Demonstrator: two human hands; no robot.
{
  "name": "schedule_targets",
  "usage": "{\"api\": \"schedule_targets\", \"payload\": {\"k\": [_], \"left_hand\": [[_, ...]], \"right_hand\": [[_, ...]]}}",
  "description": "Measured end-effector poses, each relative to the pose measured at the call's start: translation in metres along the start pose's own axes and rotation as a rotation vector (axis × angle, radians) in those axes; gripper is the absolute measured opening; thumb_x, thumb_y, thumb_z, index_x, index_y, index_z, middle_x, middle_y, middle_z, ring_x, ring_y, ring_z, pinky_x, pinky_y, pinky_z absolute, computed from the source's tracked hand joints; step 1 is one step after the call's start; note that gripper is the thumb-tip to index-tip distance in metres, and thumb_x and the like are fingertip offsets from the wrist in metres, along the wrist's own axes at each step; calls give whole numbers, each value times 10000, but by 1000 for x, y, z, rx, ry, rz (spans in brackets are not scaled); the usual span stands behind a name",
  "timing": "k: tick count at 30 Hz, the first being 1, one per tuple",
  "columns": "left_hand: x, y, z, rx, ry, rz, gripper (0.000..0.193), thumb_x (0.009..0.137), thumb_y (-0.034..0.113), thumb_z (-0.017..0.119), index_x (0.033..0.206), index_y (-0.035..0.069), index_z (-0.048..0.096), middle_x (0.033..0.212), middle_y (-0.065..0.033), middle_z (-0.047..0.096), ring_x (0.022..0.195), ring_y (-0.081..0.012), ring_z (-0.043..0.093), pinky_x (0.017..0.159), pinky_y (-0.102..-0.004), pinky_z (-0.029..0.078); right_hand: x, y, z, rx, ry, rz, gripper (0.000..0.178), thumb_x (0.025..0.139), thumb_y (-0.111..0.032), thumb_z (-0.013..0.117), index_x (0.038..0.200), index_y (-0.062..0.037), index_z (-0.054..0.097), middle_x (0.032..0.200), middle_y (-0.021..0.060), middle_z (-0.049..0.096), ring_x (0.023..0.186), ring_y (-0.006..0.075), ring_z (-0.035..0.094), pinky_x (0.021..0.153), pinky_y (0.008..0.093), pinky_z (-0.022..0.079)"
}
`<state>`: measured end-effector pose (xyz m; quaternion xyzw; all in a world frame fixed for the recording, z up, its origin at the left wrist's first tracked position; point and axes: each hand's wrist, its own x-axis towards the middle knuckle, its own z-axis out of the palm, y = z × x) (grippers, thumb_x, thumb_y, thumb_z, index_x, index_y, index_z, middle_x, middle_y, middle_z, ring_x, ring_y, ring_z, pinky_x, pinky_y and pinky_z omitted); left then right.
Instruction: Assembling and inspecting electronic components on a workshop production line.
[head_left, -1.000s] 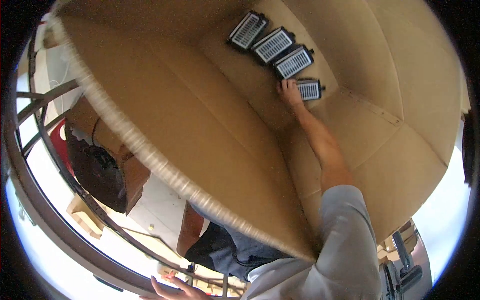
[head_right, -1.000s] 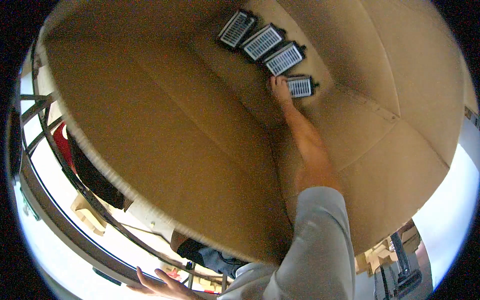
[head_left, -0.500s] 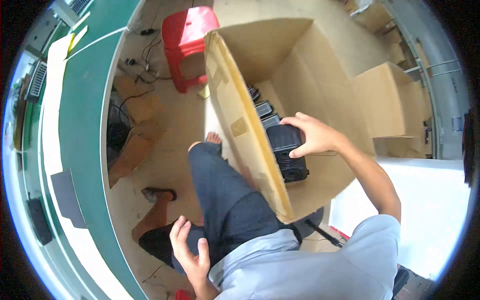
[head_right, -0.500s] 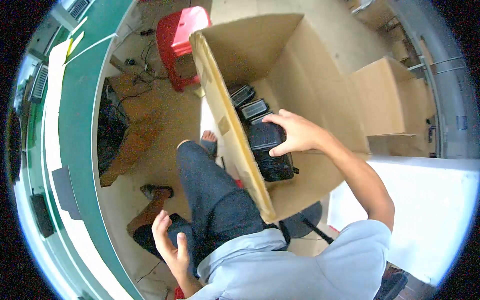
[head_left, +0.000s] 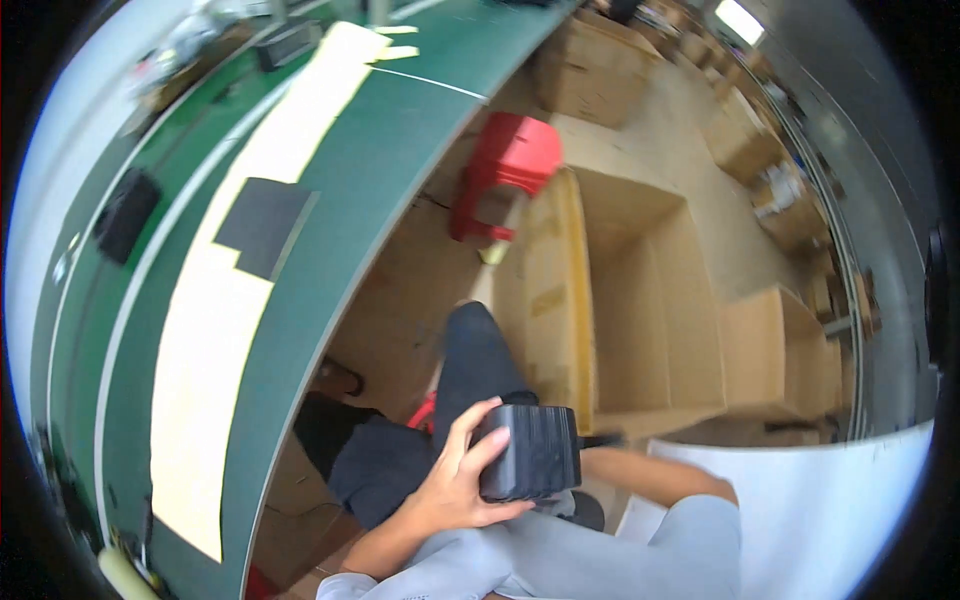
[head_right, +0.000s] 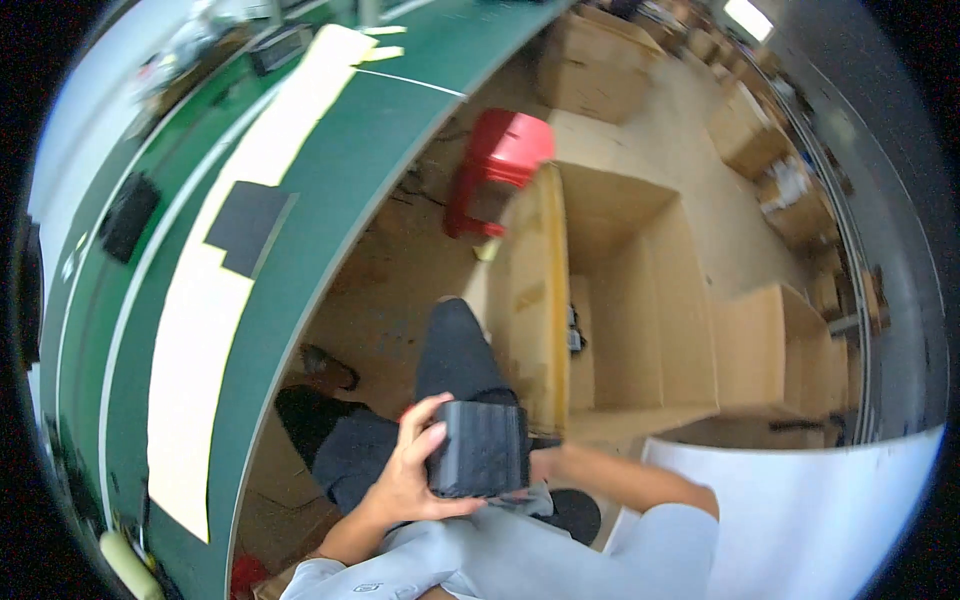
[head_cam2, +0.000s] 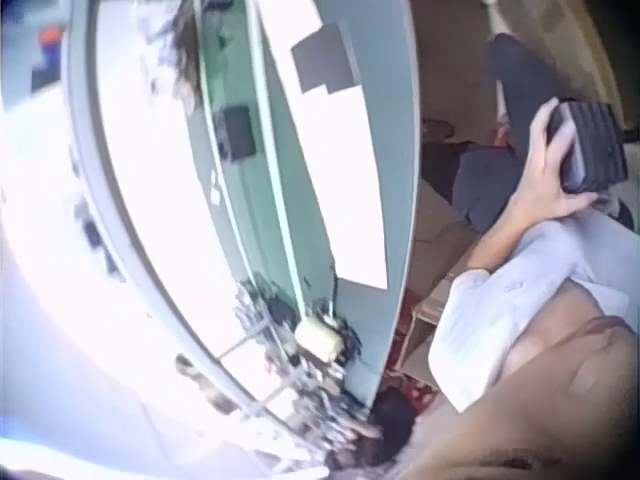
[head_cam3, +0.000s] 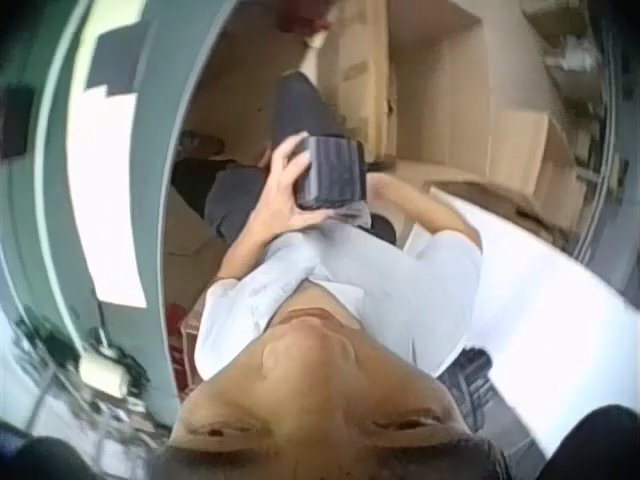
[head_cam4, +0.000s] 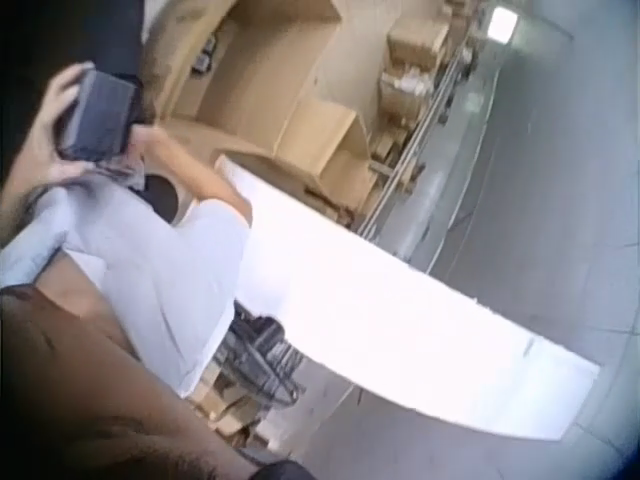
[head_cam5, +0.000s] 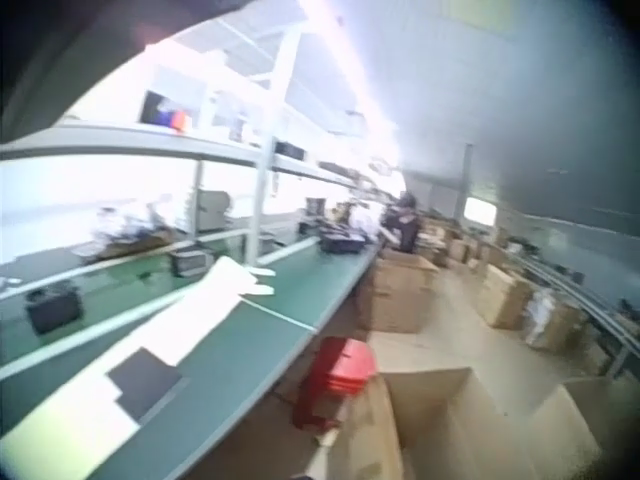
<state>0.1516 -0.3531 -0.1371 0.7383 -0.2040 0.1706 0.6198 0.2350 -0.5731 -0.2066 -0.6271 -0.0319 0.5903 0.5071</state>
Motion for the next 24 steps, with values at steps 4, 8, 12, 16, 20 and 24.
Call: {"api": "schedule_targets", "payload": {"k": [4,8,12,16,20,24], "left_hand": [[-44,-4,-12,95,53,-576,945,654,351,907,1440,107,442,1355,-273,417,1270,-416,470,1074,-451,408],[-72,-22,0,52,266,-764,937,666,355,893,1445,117,432,1296,-247,437,1244,-409,466,1072,-445,405],[-59,-14,1,117,292,-738,918,675,369,884,1438,129,432,1324,-251,414,1281,-417,422,1071,-461,403],[-57,-26,17,355,143,-560,929,650,359,900,1408,91,434,1355,-294,373,1272,-462,404,1061,-490,406],[-46,-13,4,276,125,-633,941,597,263,917,1396,113,443,1345,-228,401,1257,-412,414,1050,-480,417],[-57,-25,3,202,191,-762,927,596,228,913,1392,121,450,1326,-172,407,1254,-368,437,1057,-447,412]], "right_hand": [[34,31,44,300,126,-27,490,1043,-445,400,1401,-132,522,1343,53,599,1181,201,583,1020,379,457],[27,-27,53,-105,146,-492,571,963,-297,641,1441,-53,445,1238,111,612,1193,248,573,1030,390,444],[22,-70,50,-542,183,-597,629,824,-286,791,1336,-24,535,1326,160,529,1217,294,533,1059,382,420],[31,-83,34,-690,64,-789,592,796,-296,807,1264,-30,560,1242,159,572,1171,303,563,1021,396,443],[20,-89,15,-614,-118,-745,567,836,-220,747,1325,-62,509,1456,164,424,1344,315,446,1083,418,388],[24,-48,1,-139,-122,-467,788,855,-196,724,1504,-110,285,1601,128,189,1458,295,288,1106,475,346]]}}
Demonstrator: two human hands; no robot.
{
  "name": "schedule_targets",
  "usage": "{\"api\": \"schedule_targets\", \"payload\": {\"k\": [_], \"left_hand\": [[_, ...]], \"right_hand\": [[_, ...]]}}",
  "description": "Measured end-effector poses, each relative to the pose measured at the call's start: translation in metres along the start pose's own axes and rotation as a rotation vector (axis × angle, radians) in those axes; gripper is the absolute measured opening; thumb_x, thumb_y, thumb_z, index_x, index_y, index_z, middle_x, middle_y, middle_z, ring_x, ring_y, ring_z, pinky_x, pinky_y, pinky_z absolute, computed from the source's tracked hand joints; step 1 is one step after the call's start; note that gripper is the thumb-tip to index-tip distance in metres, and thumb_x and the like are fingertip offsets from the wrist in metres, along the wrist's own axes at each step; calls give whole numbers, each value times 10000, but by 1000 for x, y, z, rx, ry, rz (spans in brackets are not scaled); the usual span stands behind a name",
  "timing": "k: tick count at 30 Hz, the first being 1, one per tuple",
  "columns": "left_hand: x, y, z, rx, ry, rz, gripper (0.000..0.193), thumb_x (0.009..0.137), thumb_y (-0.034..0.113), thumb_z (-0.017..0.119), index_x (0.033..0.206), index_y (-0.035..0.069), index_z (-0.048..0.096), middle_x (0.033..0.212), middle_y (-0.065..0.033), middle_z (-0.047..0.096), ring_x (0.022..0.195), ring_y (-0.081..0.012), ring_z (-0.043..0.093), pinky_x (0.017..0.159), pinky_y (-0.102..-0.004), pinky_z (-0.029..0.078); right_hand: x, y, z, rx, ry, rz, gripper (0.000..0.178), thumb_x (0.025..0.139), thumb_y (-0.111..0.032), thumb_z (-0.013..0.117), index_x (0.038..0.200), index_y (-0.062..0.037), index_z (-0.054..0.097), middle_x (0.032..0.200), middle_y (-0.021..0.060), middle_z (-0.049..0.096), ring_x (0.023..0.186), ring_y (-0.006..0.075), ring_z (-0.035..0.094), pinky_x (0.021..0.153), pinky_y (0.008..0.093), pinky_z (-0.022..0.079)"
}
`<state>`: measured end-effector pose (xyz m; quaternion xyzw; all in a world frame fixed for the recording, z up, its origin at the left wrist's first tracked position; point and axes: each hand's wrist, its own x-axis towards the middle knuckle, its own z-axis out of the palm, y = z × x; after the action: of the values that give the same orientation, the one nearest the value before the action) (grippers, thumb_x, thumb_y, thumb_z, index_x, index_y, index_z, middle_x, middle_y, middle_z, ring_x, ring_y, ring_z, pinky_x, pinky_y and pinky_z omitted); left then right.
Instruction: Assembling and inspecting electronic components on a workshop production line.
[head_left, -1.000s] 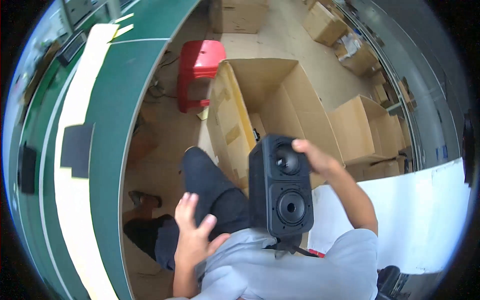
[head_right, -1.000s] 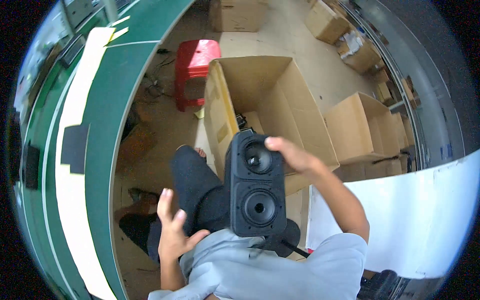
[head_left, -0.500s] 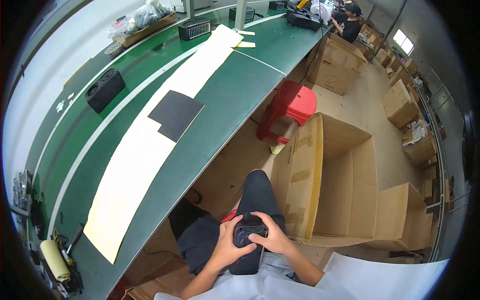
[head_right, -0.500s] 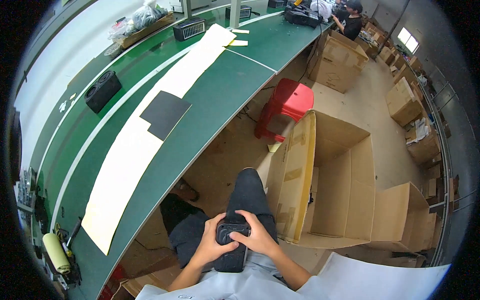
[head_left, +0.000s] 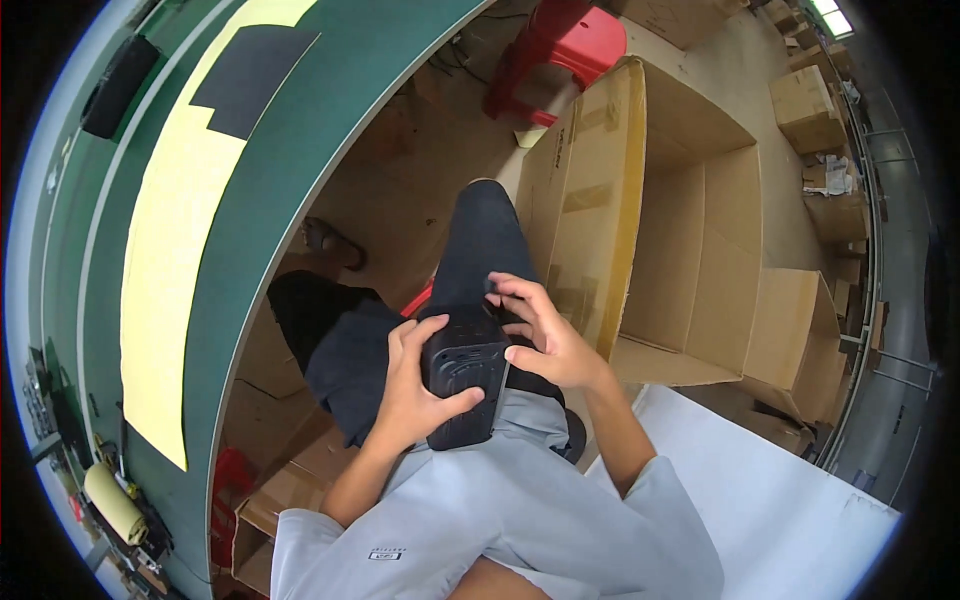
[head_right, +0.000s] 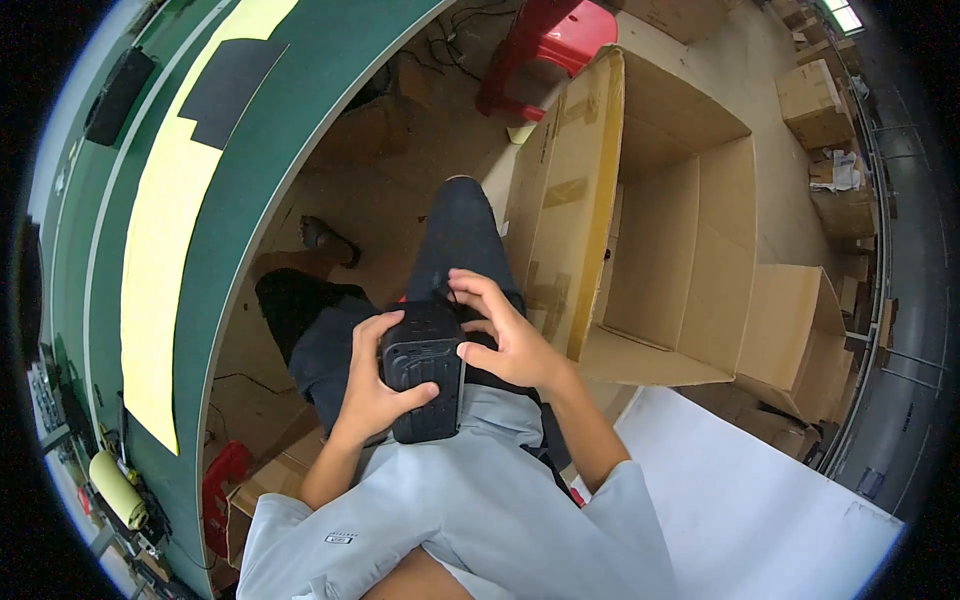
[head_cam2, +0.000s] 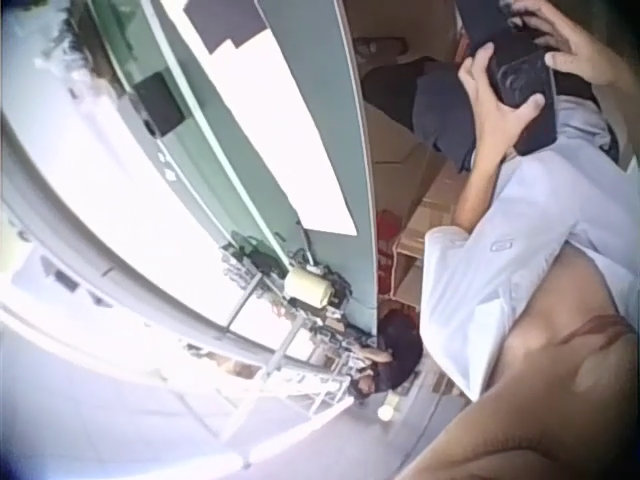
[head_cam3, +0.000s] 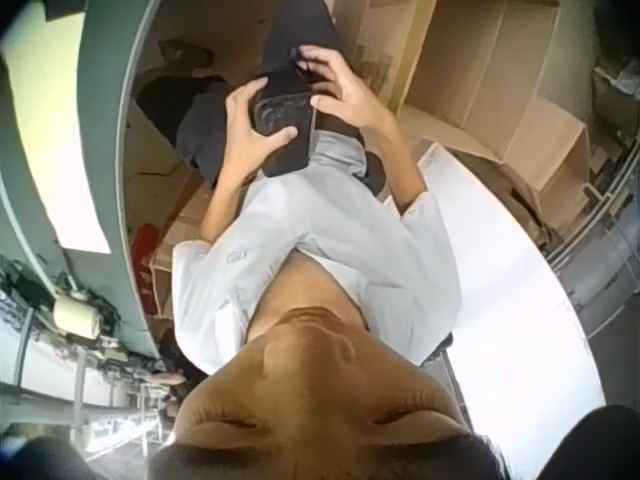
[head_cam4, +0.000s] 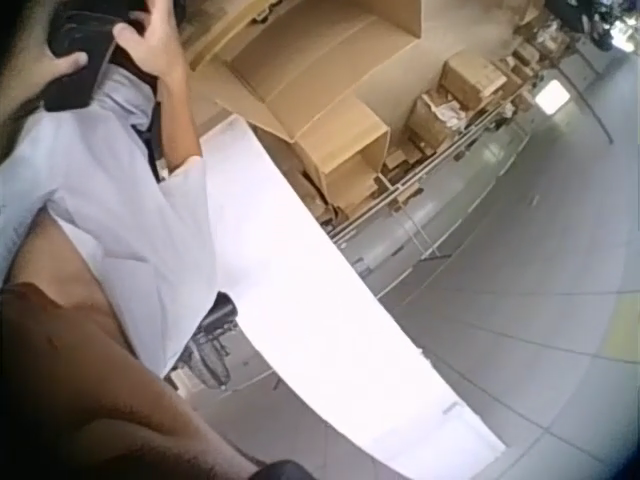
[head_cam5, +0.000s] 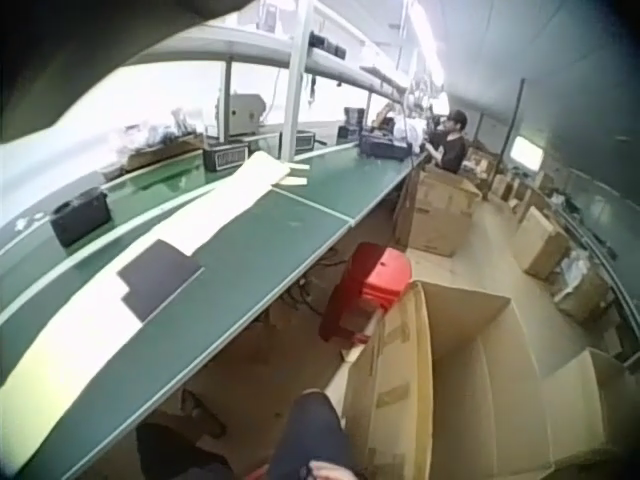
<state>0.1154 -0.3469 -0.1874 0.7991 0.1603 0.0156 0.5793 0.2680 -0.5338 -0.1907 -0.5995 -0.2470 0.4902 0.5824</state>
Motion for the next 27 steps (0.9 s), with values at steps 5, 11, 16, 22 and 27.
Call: {"api": "schedule_targets", "payload": {"k": [5,11,16,22,27], "left_hand": [[-4,-11,5,-302,-20,-130,892,622,248,901,1366,88,435,1326,-162,408,1256,-322,455,1071,-429,396],[-5,-19,14,-88,96,67,860,657,284,869,1365,90,421,1365,-198,397,1273,-355,459,1054,-449,409],[7,-6,7,-123,37,139,787,639,279,860,1324,92,522,1416,-230,366,1271,-391,476,1029,-458,434],[11,0,0,-116,-48,93,713,616,256,871,1266,111,615,1410,-224,367,1280,-399,474,1056,-462,418],[10,-5,-2,-103,-71,69,706,627,251,874,1269,114,613,1402,-222,368,1284,-403,469,1081,-472,395]], "right_hand": [[2,22,39,-16,305,-369,834,831,-267,773,1491,-94,291,1598,222,174,1452,392,290,1128,510,324],[11,21,44,-299,332,-402,390,862,-303,726,1140,-60,603,1491,236,334,1403,374,346,1131,476,324],[0,20,40,-256,381,-334,474,868,-435,701,1143,-59,610,1379,235,414,1303,337,426,1045,422,376],[1,25,45,-235,452,-375,455,850,-397,726,1145,-65,629,1301,218,485,1245,369,463,1060,442,361],[6,37,46,-232,449,-356,498,904,-477,637,1147,-45,599,1321,213,469,1211,296,483,1030,393,380]]}}
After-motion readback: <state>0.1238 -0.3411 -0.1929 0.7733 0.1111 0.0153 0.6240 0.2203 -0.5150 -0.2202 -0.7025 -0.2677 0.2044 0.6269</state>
